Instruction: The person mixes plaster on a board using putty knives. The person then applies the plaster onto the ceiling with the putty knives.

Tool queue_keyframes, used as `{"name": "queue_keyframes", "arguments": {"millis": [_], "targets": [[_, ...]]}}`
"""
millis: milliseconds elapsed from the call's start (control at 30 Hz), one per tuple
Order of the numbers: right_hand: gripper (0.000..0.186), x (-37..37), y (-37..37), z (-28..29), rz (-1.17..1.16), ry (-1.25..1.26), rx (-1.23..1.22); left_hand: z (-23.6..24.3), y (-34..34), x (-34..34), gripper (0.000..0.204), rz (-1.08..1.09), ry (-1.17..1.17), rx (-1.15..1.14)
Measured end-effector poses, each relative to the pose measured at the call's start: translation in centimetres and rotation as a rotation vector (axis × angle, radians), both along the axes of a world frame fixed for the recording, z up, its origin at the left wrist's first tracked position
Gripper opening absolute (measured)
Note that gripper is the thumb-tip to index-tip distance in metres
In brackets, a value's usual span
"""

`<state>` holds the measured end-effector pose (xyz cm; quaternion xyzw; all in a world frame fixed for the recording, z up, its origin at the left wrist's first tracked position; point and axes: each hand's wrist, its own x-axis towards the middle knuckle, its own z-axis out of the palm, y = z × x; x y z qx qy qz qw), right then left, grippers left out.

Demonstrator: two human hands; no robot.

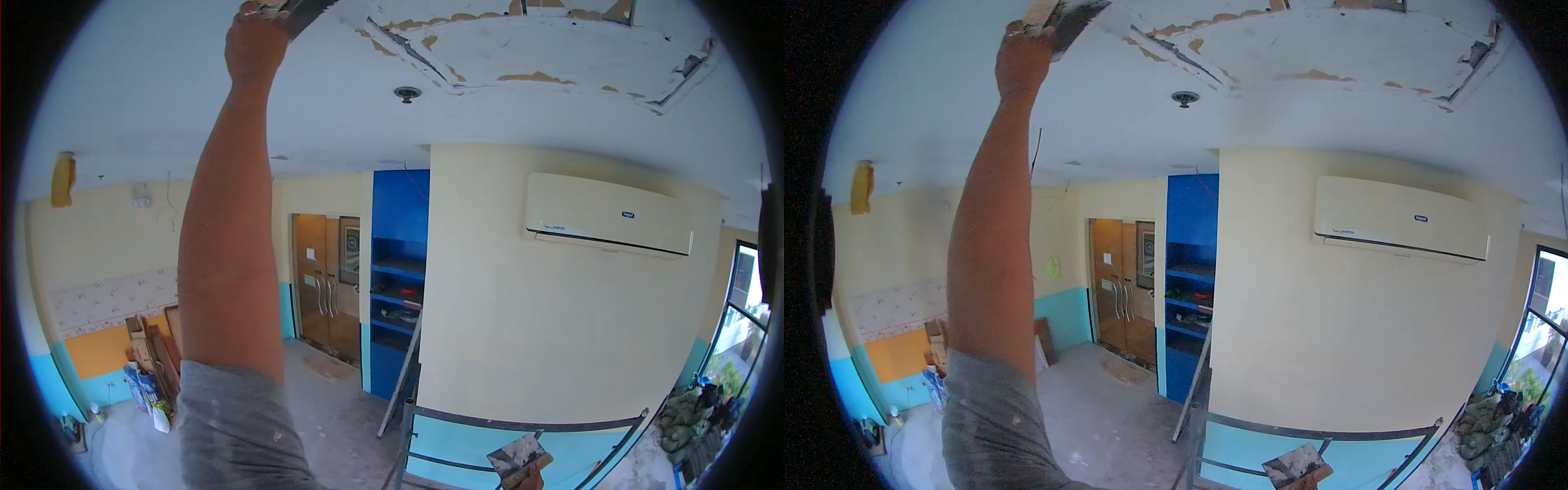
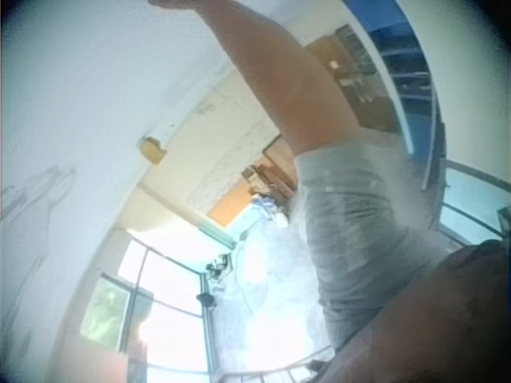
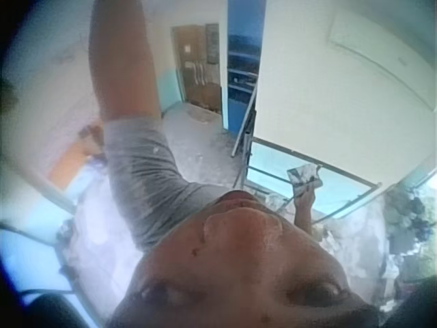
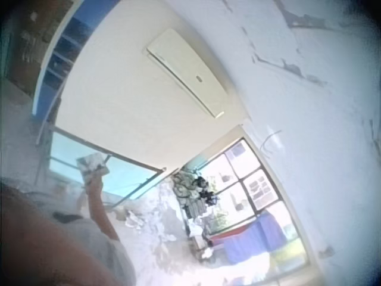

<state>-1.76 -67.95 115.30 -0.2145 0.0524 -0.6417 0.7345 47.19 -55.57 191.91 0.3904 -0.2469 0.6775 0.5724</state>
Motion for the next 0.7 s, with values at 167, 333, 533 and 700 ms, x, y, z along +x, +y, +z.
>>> {"name": "queue_keyframes", "arguments": {"millis": [167,333,533,700], "targets": [[0.035,1.1,3.3,4.9,-0.191,0.121,0.169,-0.7,2.5,1.8,0.057,-0.231,0.089,-0.06],[0.039,2.2,6.9,10.0,-0.249,0.1,0.283,-2.0,0.4,2.9,0.069,-0.535,0.063,-0.12],[0.021,-0.1,3.7,2.5,-0.502,0.655,-0.018,0.7,-4.5,2.7,0.074,-0.887,-0.203,-0.035],[0.014,2.2,6.6,9.4,-0.255,0.156,0.353,1.8,-5.3,0.1,0.078,-0.808,0.062,0.079]]}}
